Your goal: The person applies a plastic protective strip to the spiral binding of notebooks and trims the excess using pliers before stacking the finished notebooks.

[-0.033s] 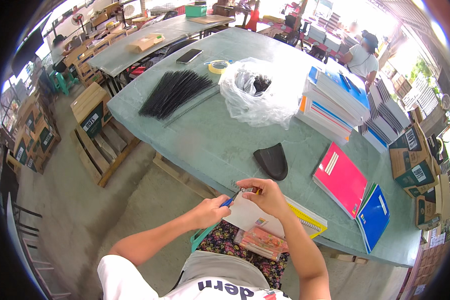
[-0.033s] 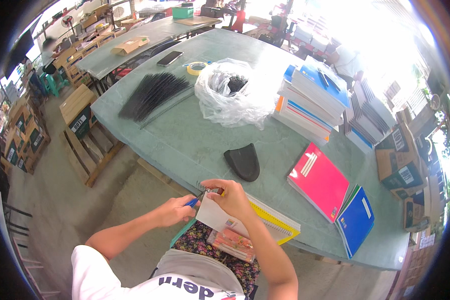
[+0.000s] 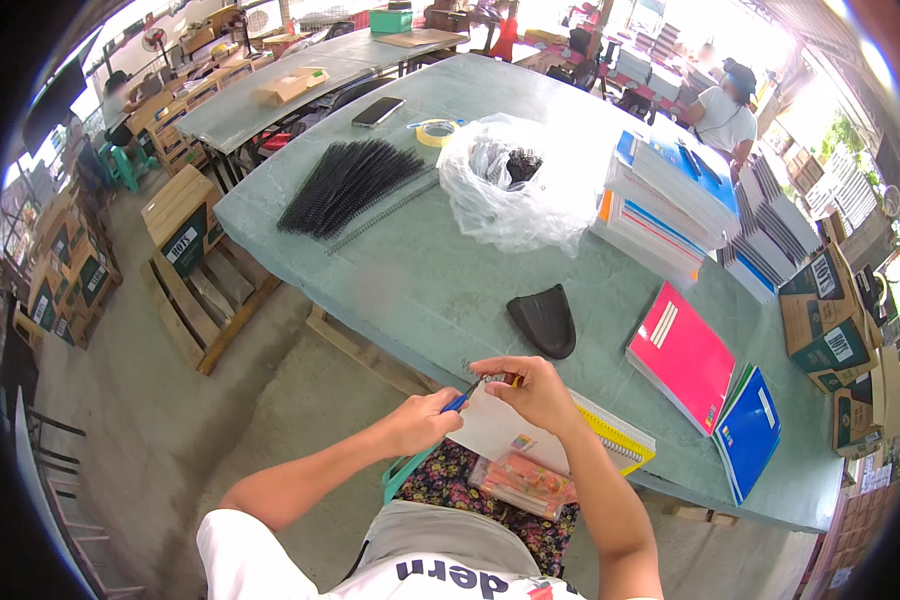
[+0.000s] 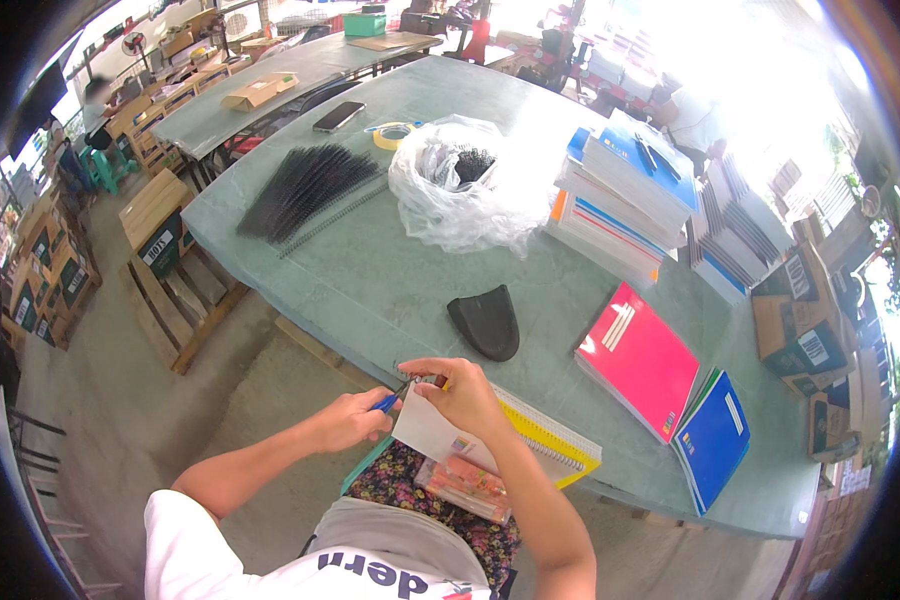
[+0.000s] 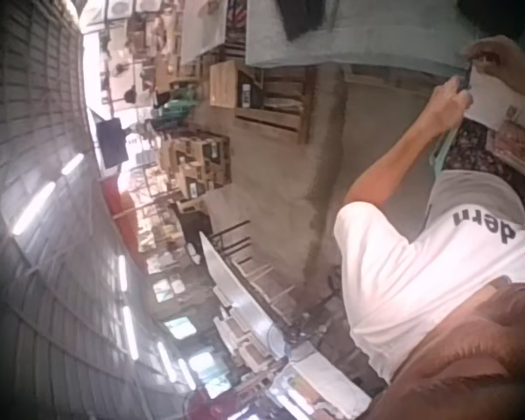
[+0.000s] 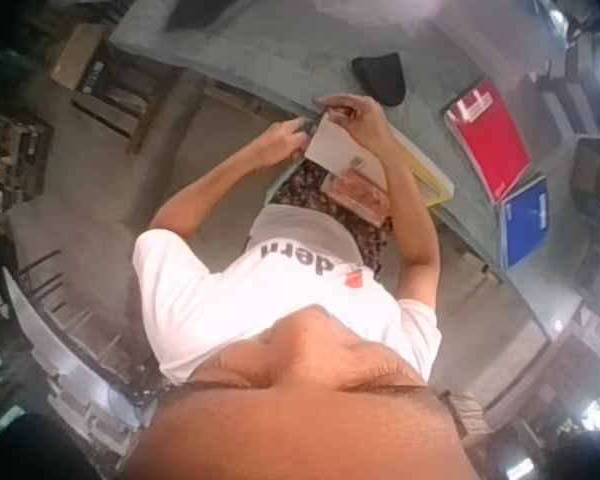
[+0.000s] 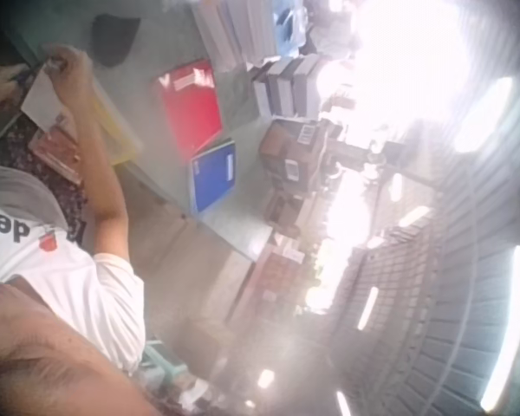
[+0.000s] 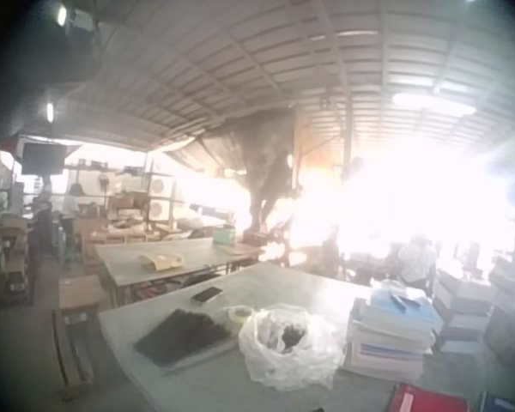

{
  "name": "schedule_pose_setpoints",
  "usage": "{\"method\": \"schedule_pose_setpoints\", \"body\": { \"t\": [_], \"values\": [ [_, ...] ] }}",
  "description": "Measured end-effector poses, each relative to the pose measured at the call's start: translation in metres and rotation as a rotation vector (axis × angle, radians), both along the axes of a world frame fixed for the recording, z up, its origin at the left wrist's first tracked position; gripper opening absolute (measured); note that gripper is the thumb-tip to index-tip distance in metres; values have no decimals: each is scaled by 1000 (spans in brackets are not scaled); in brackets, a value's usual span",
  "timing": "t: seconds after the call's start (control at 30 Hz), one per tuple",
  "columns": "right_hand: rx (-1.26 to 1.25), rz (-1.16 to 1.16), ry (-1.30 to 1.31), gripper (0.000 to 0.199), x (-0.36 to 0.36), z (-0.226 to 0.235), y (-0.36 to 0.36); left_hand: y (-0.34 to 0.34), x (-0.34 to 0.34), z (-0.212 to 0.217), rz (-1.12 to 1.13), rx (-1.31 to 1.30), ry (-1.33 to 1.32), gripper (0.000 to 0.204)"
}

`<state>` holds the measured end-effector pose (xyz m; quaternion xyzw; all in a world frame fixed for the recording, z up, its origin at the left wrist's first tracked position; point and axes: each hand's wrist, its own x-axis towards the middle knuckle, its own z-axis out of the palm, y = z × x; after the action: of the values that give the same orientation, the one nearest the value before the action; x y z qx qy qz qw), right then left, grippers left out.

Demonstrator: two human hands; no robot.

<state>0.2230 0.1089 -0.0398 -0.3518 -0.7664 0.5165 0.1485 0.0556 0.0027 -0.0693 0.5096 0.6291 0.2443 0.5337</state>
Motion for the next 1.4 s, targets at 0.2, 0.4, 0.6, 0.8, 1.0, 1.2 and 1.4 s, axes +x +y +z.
{"method": "schedule_pose_setpoints", "body": {
  "t": [0.2,0.4,0.6,0.8,1.0,1.2,1.4],
  "values": [
    [203,118,64,30,6,-14,2,7,5,-5,-32,226,196,29],
    [407,81,47,32,4,-18,-7,2,8,-9,13,395,420,24],
    [406,118,58,31,8,-21,-2,8,6,14,-86,274,375,20],
    [380,-65,73,27,4,-18,-6,9,-1,-7,-45,380,586,27],
    [480,-133,-3,20,7,-24,-2,1,2,8,14,-231,-456,33],
    [484,-177,13,17,7,-31,-5,7,7,0,178,-628,-1238,37],
    [378,-140,-58,20,5,-26,-2,5,17,1,2,2,44,32]
  ]
}}
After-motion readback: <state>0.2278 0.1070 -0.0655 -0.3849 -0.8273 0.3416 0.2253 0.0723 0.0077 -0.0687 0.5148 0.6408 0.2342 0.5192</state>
